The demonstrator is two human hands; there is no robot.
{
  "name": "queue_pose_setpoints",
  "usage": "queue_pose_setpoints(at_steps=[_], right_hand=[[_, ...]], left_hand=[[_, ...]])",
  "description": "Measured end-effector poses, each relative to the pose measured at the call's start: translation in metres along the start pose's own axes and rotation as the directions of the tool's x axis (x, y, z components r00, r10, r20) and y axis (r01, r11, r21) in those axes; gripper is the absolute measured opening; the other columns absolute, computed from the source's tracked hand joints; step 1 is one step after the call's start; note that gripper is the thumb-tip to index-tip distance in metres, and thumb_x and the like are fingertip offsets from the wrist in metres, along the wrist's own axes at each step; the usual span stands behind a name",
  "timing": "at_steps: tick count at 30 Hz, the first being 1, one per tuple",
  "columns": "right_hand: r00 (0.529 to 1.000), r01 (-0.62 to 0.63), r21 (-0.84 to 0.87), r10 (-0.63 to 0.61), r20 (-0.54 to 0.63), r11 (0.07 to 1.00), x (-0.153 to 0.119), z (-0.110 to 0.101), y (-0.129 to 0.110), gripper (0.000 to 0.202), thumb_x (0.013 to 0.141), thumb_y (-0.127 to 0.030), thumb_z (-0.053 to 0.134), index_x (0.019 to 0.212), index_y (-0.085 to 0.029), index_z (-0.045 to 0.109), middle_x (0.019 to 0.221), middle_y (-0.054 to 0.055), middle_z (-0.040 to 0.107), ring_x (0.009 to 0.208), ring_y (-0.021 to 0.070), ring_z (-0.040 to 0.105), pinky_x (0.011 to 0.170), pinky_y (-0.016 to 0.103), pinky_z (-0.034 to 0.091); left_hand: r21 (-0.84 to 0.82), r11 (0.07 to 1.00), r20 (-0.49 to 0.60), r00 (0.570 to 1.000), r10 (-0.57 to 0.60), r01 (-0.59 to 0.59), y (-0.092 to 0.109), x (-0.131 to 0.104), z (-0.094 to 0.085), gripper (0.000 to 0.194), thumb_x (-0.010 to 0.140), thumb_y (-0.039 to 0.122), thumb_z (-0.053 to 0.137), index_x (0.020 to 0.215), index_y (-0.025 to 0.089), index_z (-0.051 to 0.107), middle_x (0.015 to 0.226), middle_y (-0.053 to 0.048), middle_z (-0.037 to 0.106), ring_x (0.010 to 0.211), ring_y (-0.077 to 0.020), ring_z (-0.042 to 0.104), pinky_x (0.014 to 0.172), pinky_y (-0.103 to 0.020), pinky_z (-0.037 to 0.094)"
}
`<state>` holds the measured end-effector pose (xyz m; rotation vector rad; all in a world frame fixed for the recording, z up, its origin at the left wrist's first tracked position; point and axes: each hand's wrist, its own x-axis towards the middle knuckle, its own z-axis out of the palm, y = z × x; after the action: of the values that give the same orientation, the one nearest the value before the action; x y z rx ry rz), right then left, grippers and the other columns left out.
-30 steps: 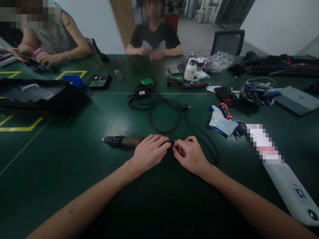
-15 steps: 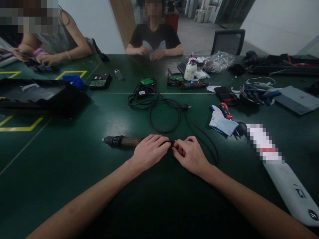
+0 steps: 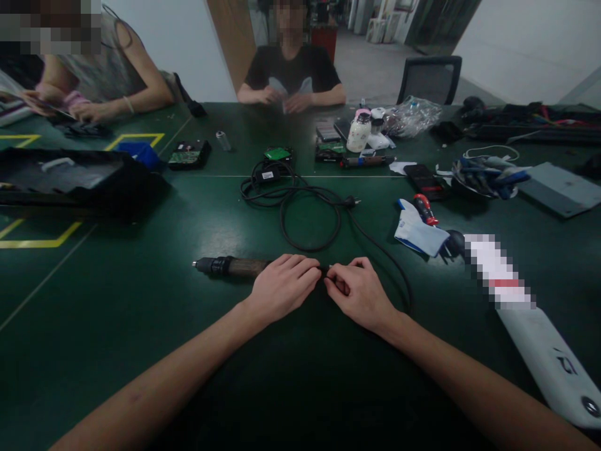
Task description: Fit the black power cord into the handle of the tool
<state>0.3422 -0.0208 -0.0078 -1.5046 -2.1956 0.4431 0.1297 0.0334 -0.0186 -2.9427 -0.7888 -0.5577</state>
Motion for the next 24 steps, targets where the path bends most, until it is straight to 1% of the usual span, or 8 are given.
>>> queue_pose_setpoints(at_steps=[4, 6, 10, 14, 17, 20, 22, 24], right_hand=[[1.0, 0.006, 0.005, -0.006, 0.002, 1.0, 0.0, 0.0, 0.0, 0.013, 0.1, -0.028, 0.055, 0.09, -0.021, 0.061, 0.07, -0.003, 0.06, 0.064, 0.0144, 0.051, 0.085, 0.036, 0.033], [1.0, 0.013, 0.011, -0.013, -0.002, 1.0, 0.0, 0.0, 0.0, 0.013, 0.1, -0.028, 0.055, 0.091, -0.022, 0.062, 0.072, -0.003, 0.061, 0.065, 0.0147, 0.052, 0.085, 0.036, 0.034], [1.0, 0.024, 0.028, -0.023, -0.015, 0.999, -0.001, 0.001, 0.001, 0.012, 0.1, -0.027, 0.055, 0.094, -0.022, 0.063, 0.074, -0.002, 0.064, 0.067, 0.0154, 0.054, 0.086, 0.037, 0.034], [1.0, 0.023, 0.037, -0.023, -0.007, 0.999, -0.002, 0.001, 0.001, 0.013, 0.1, -0.027, 0.056, 0.094, -0.022, 0.065, 0.076, -0.001, 0.066, 0.068, 0.0157, 0.055, 0.086, 0.038, 0.034], [0.999, 0.028, 0.03, -0.026, -0.041, 0.999, -0.002, -0.002, 0.0, 0.012, 0.1, -0.025, 0.056, 0.099, -0.022, 0.067, 0.086, 0.001, 0.069, 0.077, 0.0179, 0.059, 0.087, 0.039, 0.035], [0.992, 0.039, 0.009, -0.037, -0.124, 0.999, -0.003, -0.01, -0.001, 0.015, 0.099, -0.022, 0.054, 0.103, -0.022, 0.068, 0.101, 0.005, 0.07, 0.094, 0.0224, 0.06, 0.089, 0.04, 0.037], [0.98, 0.051, 0.001, -0.05, -0.192, 0.999, -0.003, -0.015, 0.0, 0.015, 0.098, -0.02, 0.054, 0.103, -0.022, 0.069, 0.104, 0.007, 0.07, 0.101, 0.0244, 0.06, 0.09, 0.041, 0.039], [0.966, 0.069, 0.009, -0.065, -0.252, 0.998, -0.004, -0.017, 0.001, 0.015, 0.097, -0.019, 0.055, 0.102, -0.022, 0.069, 0.105, 0.007, 0.069, 0.102, 0.0249, 0.06, 0.09, 0.042, 0.041]], left_hand=[[0.004, 1.0, 0.033, 0.999, -0.006, 0.006, 0.001, 0.001, -0.003, 0.022, 0.1, 0.028, 0.051, 0.118, 0.021, 0.062, 0.126, -0.006, 0.066, 0.113, -0.0228, 0.062, 0.095, -0.04, 0.049], [0.015, 1.0, 0.055, 0.998, 0.015, -0.016, 0.001, 0.0, -0.003, 0.026, 0.1, 0.029, 0.052, 0.123, 0.022, 0.06, 0.129, -0.007, 0.064, 0.115, -0.024, 0.061, 0.095, -0.041, 0.049], [0.034, 0.998, 0.059, 0.997, 0.043, -0.045, -0.002, -0.001, -0.002, 0.024, 0.1, 0.025, 0.053, 0.123, 0.023, 0.06, 0.133, -0.005, 0.063, 0.117, -0.0227, 0.06, 0.095, -0.04, 0.049], [0.02, 1.0, 0.072, 0.997, 0.023, -0.024, -0.001, 0.002, -0.003, 0.022, 0.101, 0.024, 0.053, 0.121, 0.022, 0.059, 0.126, -0.004, 0.066, 0.113, -0.0218, 0.061, 0.095, -0.038, 0.048], [-0.001, 1.0, 0.088, 0.996, -0.006, 0.006, -0.004, 0.005, -0.005, 0.019, 0.101, 0.026, 0.052, 0.118, 0.022, 0.059, 0.117, -0.004, 0.068, 0.106, -0.021, 0.063, 0.092, -0.037, 0.048], [0.004, 0.996, 0.071, 0.993, -0.093, 0.093, -0.021, 0.005, -0.008, 0.017, 0.102, 0.03, 0.05, 0.111, 0.021, 0.061, 0.108, -0.005, 0.069, 0.096, -0.0206, 0.064, 0.086, -0.036, 0.048], [0.021, 0.985, 0.05, 0.984, -0.173, 0.172, -0.041, 0.001, -0.01, 0.018, 0.102, 0.032, 0.049, 0.109, 0.021, 0.062, 0.103, -0.005, 0.069, 0.093, -0.021, 0.064, 0.084, -0.036, 0.049], [0.057, 0.96, 0.031, 0.961, -0.275, 0.273, -0.064, -0.007, -0.014, 0.02, 0.102, 0.033, 0.048, 0.108, 0.021, 0.063, 0.101, -0.006, 0.069, 0.092, -0.0224, 0.065, 0.083, -0.037, 0.049]])
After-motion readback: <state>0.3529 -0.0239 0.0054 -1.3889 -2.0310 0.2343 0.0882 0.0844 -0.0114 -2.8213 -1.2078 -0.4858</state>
